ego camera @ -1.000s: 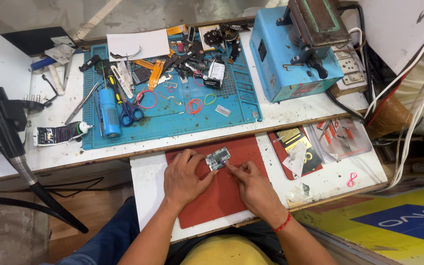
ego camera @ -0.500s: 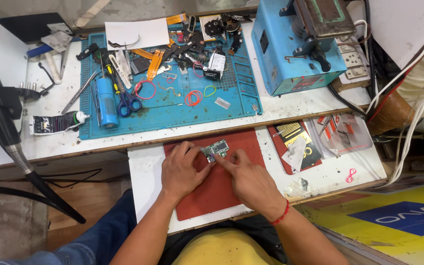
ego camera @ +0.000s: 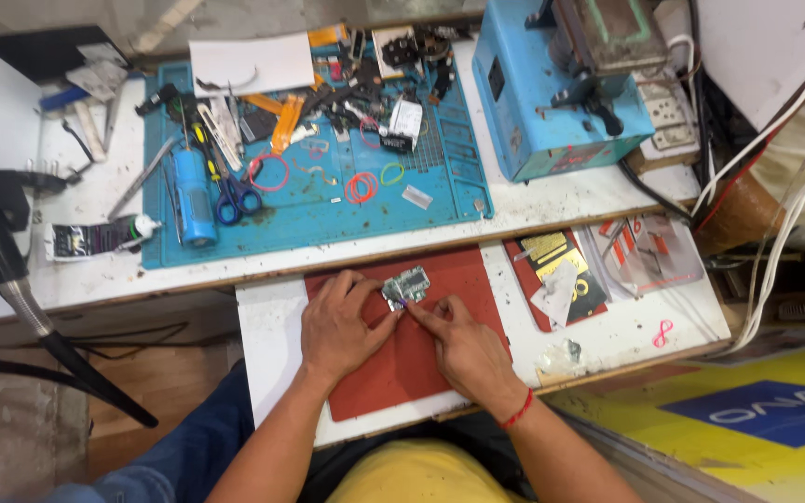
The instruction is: The person uses a small tool to scrape or clean the surface of a small electronic circuit board placed on a red mat. The person repeatedly works on the same small area of the board, occasionally adjusting their grip or the board's position.
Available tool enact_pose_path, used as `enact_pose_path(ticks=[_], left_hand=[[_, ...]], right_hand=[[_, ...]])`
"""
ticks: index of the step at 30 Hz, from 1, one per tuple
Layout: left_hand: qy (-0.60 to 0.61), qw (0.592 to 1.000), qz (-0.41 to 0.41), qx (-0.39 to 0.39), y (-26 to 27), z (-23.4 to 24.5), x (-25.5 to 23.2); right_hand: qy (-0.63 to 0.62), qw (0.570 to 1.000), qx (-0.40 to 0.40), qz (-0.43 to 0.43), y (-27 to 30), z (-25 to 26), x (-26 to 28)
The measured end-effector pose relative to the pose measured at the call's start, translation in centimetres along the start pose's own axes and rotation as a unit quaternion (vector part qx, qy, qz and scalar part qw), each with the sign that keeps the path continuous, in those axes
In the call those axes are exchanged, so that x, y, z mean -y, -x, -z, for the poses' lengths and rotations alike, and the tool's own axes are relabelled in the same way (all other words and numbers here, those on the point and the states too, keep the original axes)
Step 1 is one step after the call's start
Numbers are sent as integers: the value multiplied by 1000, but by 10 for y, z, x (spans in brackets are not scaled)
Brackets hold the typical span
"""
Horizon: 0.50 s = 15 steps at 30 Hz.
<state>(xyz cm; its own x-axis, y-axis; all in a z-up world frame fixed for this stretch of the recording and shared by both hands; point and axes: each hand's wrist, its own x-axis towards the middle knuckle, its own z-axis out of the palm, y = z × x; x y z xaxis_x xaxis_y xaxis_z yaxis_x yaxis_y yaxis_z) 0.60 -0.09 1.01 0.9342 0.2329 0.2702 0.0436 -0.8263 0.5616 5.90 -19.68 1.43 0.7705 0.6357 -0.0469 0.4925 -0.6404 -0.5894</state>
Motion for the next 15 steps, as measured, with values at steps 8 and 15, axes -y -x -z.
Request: enact_pose_path(ticks=[8,15], left_hand=[[7,1000,-3,2,-2,2,-2],[4,1000,7,16,-3,-1,0]], right_hand=[[1,1000,-5,0,6,-1,1],[-17,995,-63,71,12,-12,-13]])
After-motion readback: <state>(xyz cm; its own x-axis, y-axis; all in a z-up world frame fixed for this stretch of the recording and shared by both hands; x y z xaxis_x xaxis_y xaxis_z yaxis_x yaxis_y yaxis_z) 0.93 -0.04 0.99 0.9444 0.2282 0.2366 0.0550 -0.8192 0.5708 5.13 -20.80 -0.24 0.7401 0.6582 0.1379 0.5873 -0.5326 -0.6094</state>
